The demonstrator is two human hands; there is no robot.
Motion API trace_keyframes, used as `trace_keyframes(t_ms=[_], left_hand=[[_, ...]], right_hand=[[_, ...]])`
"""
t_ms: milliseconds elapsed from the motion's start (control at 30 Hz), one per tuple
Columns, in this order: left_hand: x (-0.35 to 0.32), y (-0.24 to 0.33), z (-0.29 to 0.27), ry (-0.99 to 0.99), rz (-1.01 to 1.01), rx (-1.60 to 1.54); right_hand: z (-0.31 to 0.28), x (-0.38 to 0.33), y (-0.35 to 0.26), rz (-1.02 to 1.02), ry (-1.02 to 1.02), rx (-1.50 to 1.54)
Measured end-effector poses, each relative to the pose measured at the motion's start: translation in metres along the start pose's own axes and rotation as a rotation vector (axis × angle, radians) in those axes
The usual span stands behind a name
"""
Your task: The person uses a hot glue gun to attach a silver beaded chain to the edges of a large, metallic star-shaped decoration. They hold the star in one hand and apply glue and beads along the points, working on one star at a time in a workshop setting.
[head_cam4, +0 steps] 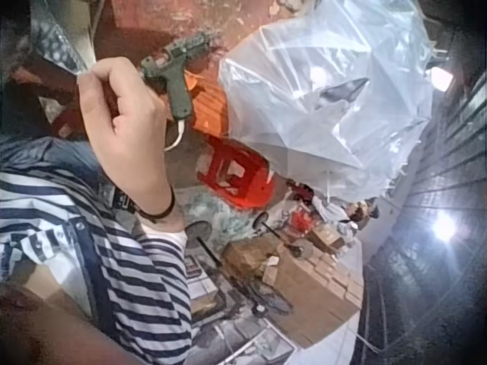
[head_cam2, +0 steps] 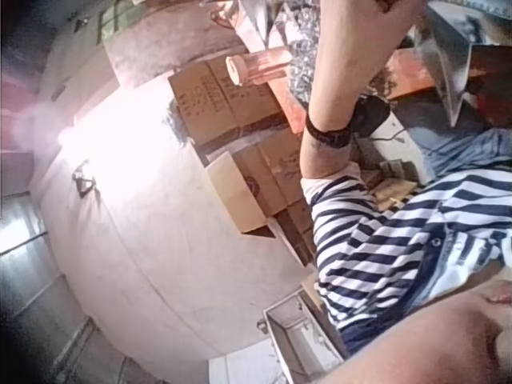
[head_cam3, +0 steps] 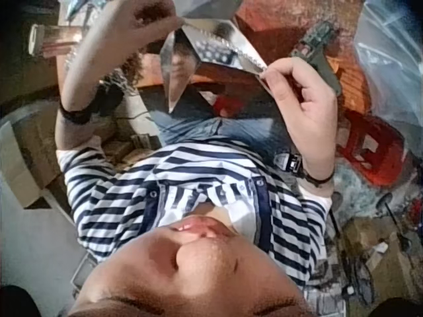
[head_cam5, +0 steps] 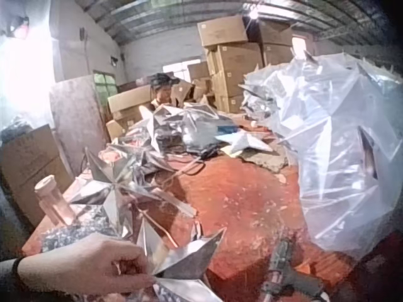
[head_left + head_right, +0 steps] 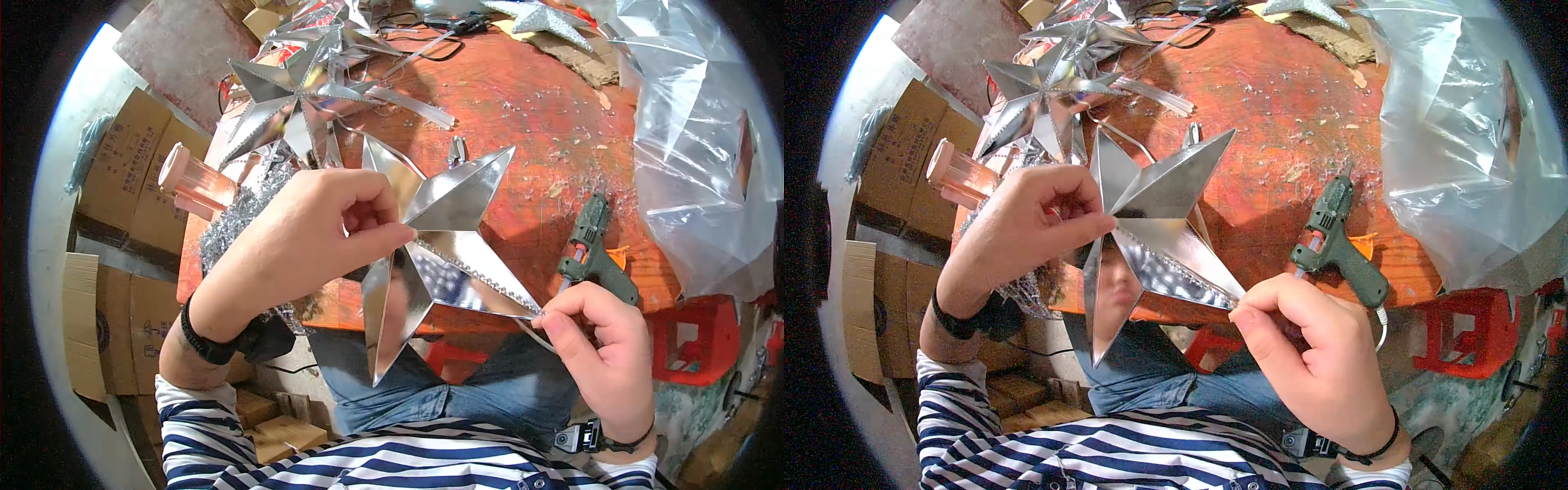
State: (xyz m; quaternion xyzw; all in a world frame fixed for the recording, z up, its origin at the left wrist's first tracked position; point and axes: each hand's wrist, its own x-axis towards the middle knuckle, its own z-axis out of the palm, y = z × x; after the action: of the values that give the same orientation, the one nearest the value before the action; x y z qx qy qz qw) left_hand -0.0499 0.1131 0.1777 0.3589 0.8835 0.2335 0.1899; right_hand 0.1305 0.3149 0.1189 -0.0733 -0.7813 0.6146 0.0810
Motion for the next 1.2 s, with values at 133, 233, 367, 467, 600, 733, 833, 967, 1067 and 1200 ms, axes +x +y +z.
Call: trace_keyframes(t_ms=[133,233,367,467,600,733,833,967,1067,1200], left_hand=[[0.007,-0.004,-0.002,-0.029,0.007,0.004],[0.011,-0.008,-0.008,-0.112,-0.085,-0.113],[0.014,-0.010,-0.015,-0.212,-0.254,-0.472],[0.014,-0.019,-0.010,-0.222,-0.239,-0.477],[0.014,-0.021,-0.007,-0.220,-0.221,-0.422],[0.014,-0.018,-0.006,-0.196,-0.187,-0.360],[0.014,-0.013,-0.005,-0.182,-0.235,-0.355],[0.017,-0.021,-0.001,-0.175,-0.214,-0.352],[0.016,-0.009,-0.001,-0.175,-0.283,-0.380],[0.018,-0.018,0.002,-0.158,-0.198,-0.362]], right_hand=[[0.001,0.003,-0.004,-0.025,0.003,-0.105],[0.002,0.005,-0.006,-0.128,0.041,-0.216],[0.001,0.005,-0.013,-0.123,0.057,-0.240],[0.000,0.005,-0.012,-0.126,0.049,-0.253],[0.000,0.006,-0.011,-0.124,0.047,-0.288],[-0.006,0.002,-0.010,-0.036,0.041,-0.286],[-0.012,-0.003,0.002,-0.022,0.029,-0.239],[-0.015,-0.009,0.010,0.071,0.031,-0.148],[-0.014,-0.012,0.015,0.105,0.030,-0.101],[-0.017,-0.013,0.019,0.151,-0.015,-0.083]])
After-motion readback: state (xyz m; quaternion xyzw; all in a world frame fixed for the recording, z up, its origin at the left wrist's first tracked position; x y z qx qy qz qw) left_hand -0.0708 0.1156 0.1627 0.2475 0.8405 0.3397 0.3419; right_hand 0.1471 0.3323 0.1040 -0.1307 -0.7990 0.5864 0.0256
